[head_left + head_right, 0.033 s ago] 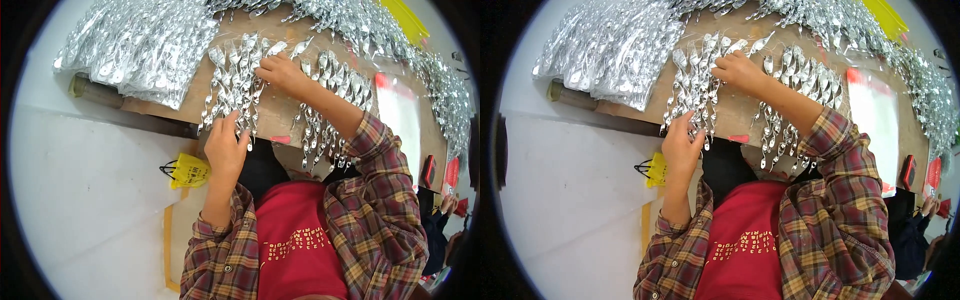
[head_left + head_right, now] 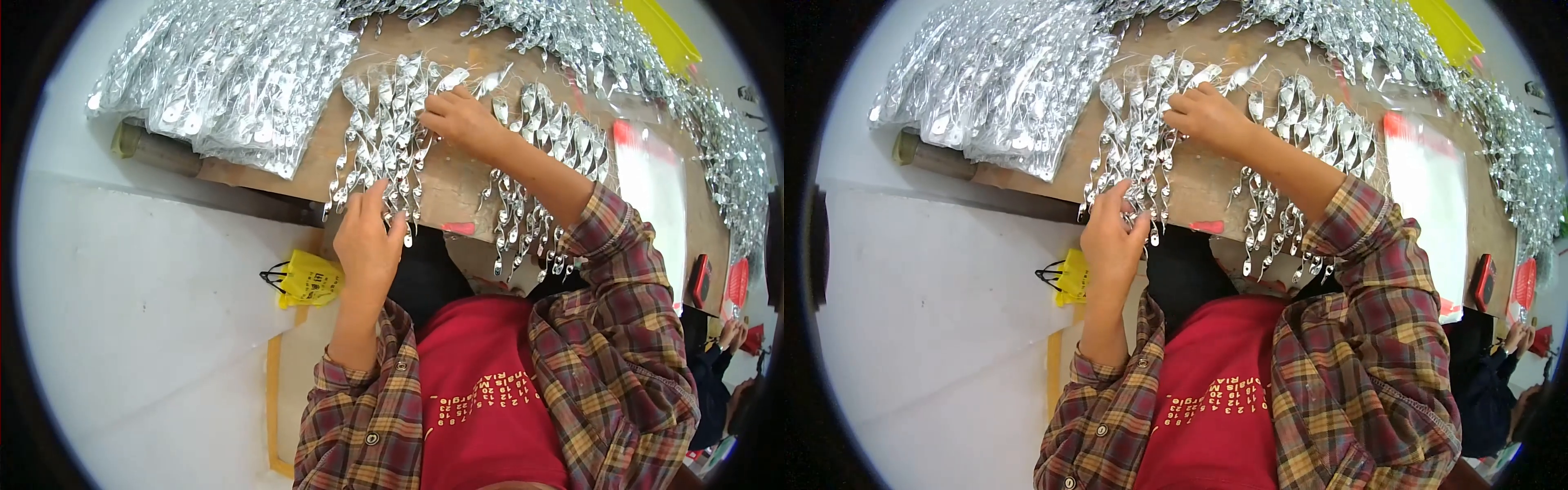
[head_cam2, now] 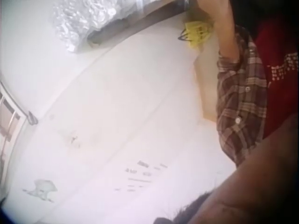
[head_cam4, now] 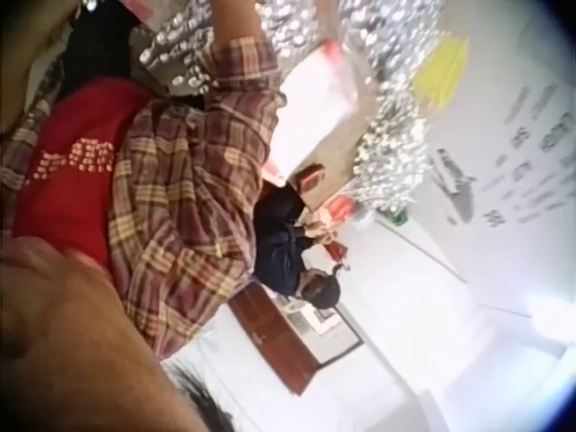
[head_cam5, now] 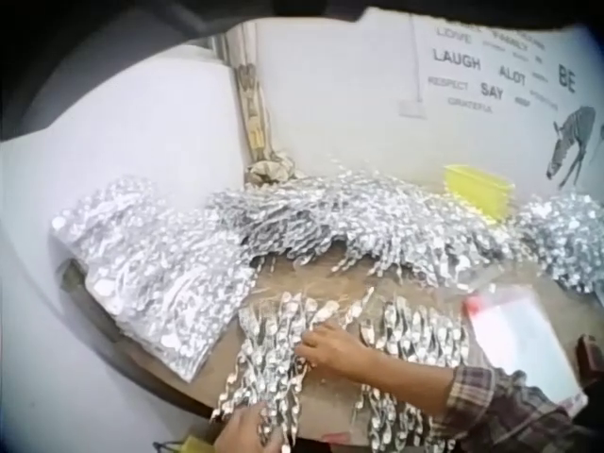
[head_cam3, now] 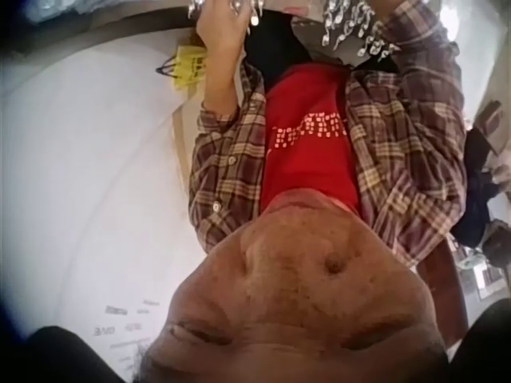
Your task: The worker is counting and placing silver tinsel garlands into plastic bags for packaging.
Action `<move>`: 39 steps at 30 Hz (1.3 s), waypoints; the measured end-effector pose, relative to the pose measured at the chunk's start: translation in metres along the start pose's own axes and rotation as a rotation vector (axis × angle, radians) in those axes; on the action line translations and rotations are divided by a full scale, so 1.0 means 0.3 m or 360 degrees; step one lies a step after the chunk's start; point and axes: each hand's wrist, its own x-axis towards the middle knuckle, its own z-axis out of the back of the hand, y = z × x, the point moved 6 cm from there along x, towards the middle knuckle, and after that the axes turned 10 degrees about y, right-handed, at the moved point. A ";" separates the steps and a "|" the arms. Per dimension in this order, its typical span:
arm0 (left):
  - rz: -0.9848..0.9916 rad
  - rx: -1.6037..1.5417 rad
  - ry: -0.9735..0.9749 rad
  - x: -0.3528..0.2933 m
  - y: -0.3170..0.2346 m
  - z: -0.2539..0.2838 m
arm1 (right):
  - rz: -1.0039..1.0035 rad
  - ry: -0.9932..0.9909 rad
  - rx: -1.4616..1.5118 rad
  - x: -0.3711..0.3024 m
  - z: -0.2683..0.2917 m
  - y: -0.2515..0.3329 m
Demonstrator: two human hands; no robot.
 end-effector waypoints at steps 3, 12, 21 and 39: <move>0.0083 -0.0258 -0.0033 0.012 0.030 0.026 | 0.0004 -0.0041 0.0098 -0.017 0.014 -0.008; 0.0203 -0.1477 0.0100 0.047 0.122 0.012 | -0.0067 0.0311 -0.0011 -0.001 -0.057 -0.026; 0.0132 -0.1443 -0.0137 0.023 0.078 0.061 | -0.0136 -0.0082 -0.0093 -0.081 0.163 -0.010; -0.0232 -0.0261 -0.0196 0.067 0.029 0.095 | 0.0018 0.0832 0.0265 -0.329 0.183 -0.012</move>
